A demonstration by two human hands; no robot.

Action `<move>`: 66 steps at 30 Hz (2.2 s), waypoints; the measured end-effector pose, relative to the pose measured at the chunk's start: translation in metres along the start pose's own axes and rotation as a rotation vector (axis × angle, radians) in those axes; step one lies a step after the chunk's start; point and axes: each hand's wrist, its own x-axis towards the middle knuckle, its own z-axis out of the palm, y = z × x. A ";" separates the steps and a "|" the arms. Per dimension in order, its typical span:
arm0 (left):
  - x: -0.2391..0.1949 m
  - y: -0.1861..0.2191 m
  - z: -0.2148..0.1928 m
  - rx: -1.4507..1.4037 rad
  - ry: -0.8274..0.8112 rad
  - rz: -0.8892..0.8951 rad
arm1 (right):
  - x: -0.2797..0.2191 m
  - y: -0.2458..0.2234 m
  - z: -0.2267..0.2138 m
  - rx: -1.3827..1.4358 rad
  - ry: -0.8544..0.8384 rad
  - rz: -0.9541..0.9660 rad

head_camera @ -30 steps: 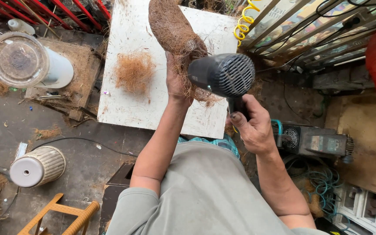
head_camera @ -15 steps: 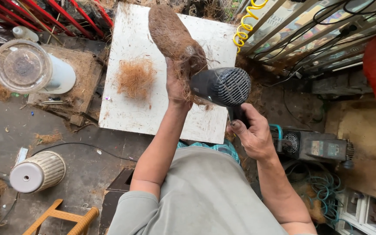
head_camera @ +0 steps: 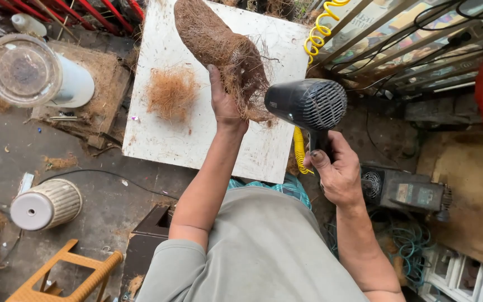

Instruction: The person cleans a coconut husk by first using a heat gun to burn off loose fibers, then using a hair dryer to blow away debris. Finally, they use scissors to trim remaining fibers and insert a green glass bottle into the husk.

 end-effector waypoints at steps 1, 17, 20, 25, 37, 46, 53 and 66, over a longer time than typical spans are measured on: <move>0.005 -0.008 -0.005 0.051 0.017 0.030 | 0.003 0.001 -0.003 0.005 -0.022 0.001; 0.031 -0.071 0.038 -0.159 0.053 0.036 | 0.056 0.054 -0.088 0.488 -0.199 0.074; 0.049 -0.098 0.008 -0.129 -0.085 0.134 | 0.066 0.076 -0.107 0.722 -0.115 0.176; 0.031 -0.106 0.032 -0.104 -0.083 0.188 | 0.103 0.079 -0.142 0.945 0.006 0.335; -0.003 -0.095 0.035 -0.182 0.194 0.195 | 0.262 0.135 -0.256 1.183 0.519 0.262; -0.018 -0.095 0.032 -0.396 0.119 0.127 | 0.369 0.203 -0.312 1.389 0.965 0.073; -0.024 -0.098 0.019 -0.452 0.030 0.100 | 0.417 0.255 -0.333 1.325 1.098 0.064; -0.033 -0.108 0.049 -0.481 -0.122 0.098 | 0.505 0.397 -0.376 1.200 1.099 0.096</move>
